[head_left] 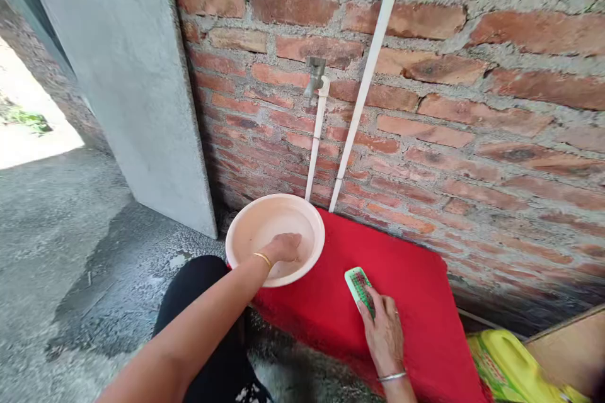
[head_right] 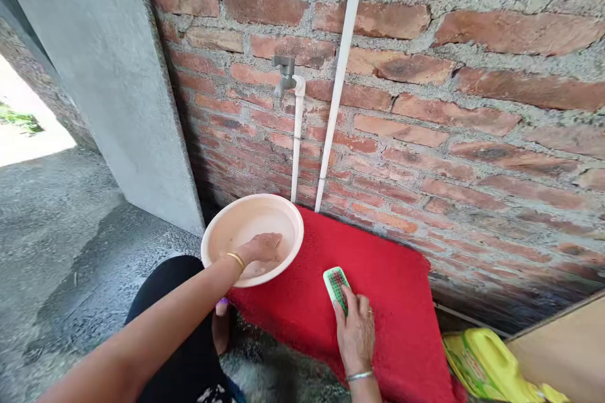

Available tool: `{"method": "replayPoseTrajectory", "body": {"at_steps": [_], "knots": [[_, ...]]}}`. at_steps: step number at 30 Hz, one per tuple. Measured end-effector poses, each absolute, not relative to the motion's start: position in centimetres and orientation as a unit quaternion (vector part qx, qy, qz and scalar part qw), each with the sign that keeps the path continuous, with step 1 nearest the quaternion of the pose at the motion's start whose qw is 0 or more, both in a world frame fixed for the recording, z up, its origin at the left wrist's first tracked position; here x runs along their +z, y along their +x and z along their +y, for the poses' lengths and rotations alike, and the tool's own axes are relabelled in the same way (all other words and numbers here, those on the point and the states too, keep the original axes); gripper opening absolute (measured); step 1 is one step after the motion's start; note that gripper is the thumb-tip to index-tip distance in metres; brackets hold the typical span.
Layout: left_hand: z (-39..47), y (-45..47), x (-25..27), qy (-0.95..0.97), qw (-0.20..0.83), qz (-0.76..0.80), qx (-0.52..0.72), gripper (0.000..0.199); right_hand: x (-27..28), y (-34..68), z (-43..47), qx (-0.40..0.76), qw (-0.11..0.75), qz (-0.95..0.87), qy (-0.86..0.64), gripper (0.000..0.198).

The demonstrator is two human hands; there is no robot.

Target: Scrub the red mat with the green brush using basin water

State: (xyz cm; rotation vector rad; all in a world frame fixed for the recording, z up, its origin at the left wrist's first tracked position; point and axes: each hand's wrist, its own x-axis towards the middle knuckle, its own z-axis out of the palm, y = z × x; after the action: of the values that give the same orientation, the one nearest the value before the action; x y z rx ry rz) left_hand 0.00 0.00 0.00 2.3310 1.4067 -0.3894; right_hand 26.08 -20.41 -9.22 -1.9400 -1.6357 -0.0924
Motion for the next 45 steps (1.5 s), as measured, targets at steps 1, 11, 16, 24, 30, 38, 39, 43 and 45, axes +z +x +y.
{"method": "replayPoseTrajectory", "body": {"at_steps": [1, 11, 16, 24, 30, 38, 39, 43, 45], "knots": [[-0.1, 0.0, 0.1, 0.831, 0.195, 0.502, -0.139, 0.047, -9.3, 26.0, -20.4, -0.039, 0.295, -0.612, -0.732, 0.053], [-0.5, 0.1, 0.5, 0.835, 0.193, 0.496, -0.140, 0.041, -9.8, 25.7, -20.3, -0.106, 0.266, -0.603, -0.744, 0.053], [-0.5, 0.3, 0.5, 0.844, 0.177, 0.482, -0.155, 0.040, -10.1, 25.6, -20.2, -0.134, 0.249, -0.603, -0.746, 0.052], [-0.9, 0.4, 0.8, 0.851, 0.164, 0.472, -0.159, 0.038, -9.8, 25.3, -20.2, -0.169, 0.242, -0.602, -0.742, 0.050], [-1.0, 0.4, 0.7, 0.859, 0.156, 0.462, -0.153, 0.037, -9.8, 25.2, -20.2, -0.172, 0.235, -0.602, -0.743, 0.049], [-1.2, 0.4, 1.0, 0.860, 0.155, 0.459, -0.159, 0.037, -9.7, 25.3, -20.2, -0.143, 0.263, -0.602, -0.740, 0.051], [-1.2, 0.4, 1.1, 0.860, 0.155, 0.459, -0.160, 0.037, -9.7, 25.3, -20.2, -0.139, 0.267, -0.602, -0.740, 0.051], [-1.2, 0.4, 1.2, 0.860, 0.154, 0.459, -0.163, 0.036, -9.7, 25.3, -20.3, -0.133, 0.270, -0.599, -0.742, 0.051], [-1.2, 0.4, 1.2, 0.860, 0.155, 0.459, -0.161, 0.036, -9.6, 25.3, -20.3, -0.131, 0.271, -0.598, -0.743, 0.051]]}}
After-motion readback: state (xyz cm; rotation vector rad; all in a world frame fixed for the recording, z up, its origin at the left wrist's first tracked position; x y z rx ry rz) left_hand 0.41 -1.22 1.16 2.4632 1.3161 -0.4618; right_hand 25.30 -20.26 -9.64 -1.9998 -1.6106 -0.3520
